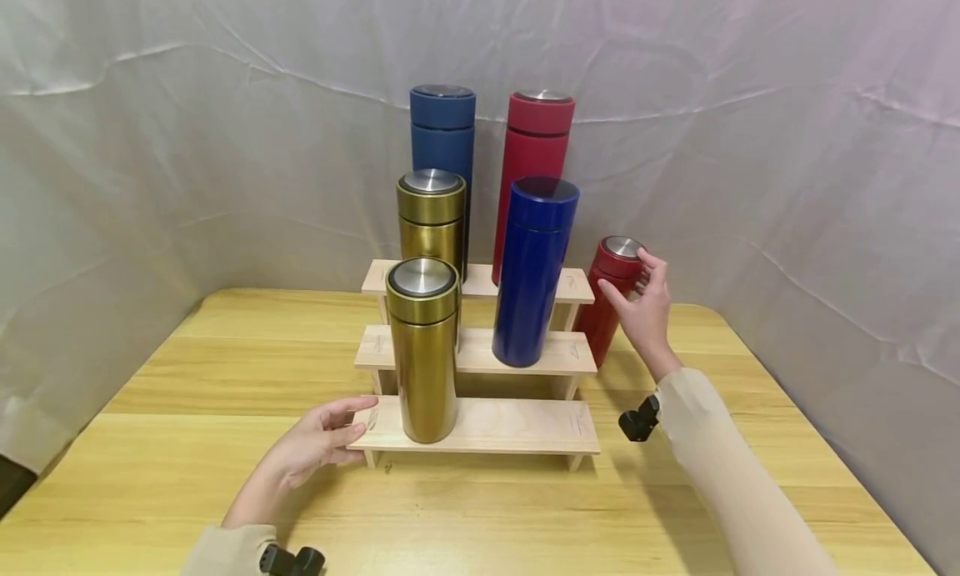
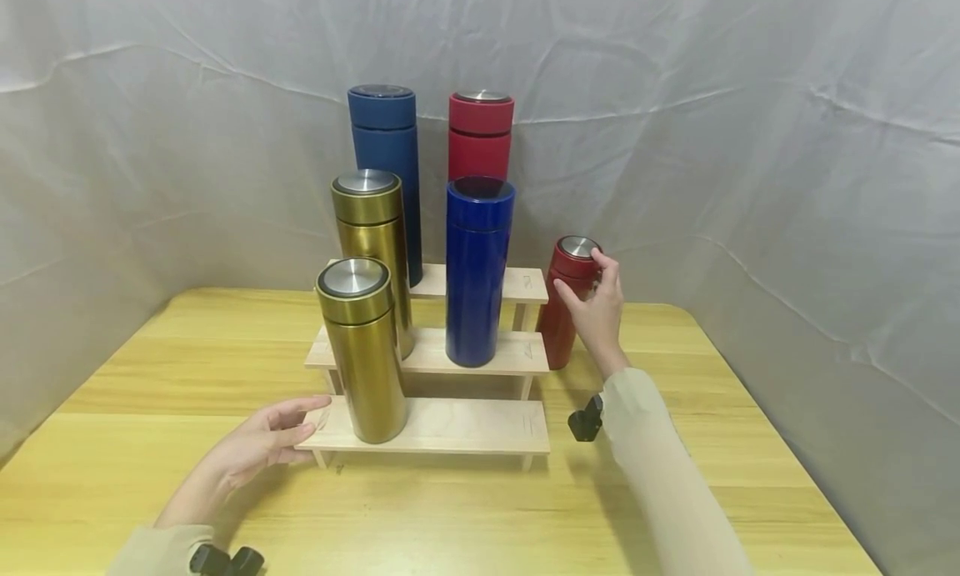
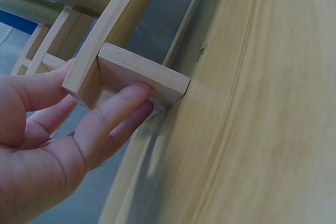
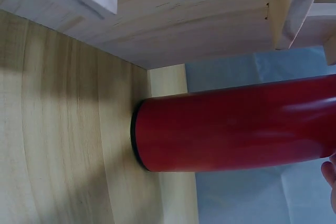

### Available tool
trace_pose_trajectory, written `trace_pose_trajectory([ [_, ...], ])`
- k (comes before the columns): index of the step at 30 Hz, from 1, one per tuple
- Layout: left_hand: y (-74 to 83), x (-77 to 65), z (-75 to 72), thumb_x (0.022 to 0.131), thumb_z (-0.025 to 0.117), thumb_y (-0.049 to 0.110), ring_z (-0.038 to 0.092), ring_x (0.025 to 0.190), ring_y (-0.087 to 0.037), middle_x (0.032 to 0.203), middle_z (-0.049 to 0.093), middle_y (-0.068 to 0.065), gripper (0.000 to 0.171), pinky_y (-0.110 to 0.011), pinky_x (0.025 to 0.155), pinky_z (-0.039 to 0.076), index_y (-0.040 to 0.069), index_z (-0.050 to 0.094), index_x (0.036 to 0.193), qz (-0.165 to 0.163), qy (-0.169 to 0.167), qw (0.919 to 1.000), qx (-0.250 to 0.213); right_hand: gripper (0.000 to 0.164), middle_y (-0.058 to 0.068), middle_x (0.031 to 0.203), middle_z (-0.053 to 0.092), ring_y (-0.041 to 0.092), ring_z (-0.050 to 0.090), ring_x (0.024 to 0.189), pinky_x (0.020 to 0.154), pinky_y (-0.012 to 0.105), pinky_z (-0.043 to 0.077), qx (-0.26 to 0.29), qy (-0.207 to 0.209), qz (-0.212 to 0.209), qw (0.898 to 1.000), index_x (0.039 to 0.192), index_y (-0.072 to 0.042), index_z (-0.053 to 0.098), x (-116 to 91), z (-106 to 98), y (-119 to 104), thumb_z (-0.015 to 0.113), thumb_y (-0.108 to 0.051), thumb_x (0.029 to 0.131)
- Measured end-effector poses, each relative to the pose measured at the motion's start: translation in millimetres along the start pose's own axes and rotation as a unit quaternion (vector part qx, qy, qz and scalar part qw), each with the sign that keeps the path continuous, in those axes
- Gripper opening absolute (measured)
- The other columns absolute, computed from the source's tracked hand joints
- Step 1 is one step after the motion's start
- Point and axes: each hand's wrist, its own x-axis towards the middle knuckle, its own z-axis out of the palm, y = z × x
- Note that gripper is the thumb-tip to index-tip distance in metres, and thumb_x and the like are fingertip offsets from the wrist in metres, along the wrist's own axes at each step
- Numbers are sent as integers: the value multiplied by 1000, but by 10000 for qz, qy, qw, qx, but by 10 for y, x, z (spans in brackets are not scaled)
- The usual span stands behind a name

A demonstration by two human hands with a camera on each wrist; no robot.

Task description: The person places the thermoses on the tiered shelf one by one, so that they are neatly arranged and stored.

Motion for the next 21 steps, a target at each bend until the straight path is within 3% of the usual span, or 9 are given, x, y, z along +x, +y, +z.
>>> trace_pose_trajectory([
  [10, 14, 1, 10, 88, 54, 6, 57, 89, -21, 108, 47, -19, 56, -45, 84, 47, -14, 24, 132, 6, 19, 10000, -7, 65, 18, 116, 52, 25, 53, 94, 75, 20, 47, 167, 26, 72, 9998, 125, 1, 35, -31, -13, -23, 73, -6, 73],
  [17, 15, -1, 9, 88, 54, 7, 56, 89, -21, 108, 46, -18, 56, -45, 84, 47, -14, 24, 131, 26, -18, 10000, 2, 61, 26, 114, 51, 31, 53, 94, 81, 37, 49, 353, 162, 22, 9992, 122, 9, 35, -135, -62, -346, 71, 2, 73],
  [21, 21, 3, 14, 89, 52, 4, 56, 89, -21, 109, 46, -19, 55, -45, 84, 47, -15, 23, 132, 60, -30, 10000, -35, 61, 26, 114, 52, 31, 53, 94, 82, 41, 48, 365, 205, -53, 9991, 122, 9, 35, -153, -60, -364, 71, 3, 73],
])
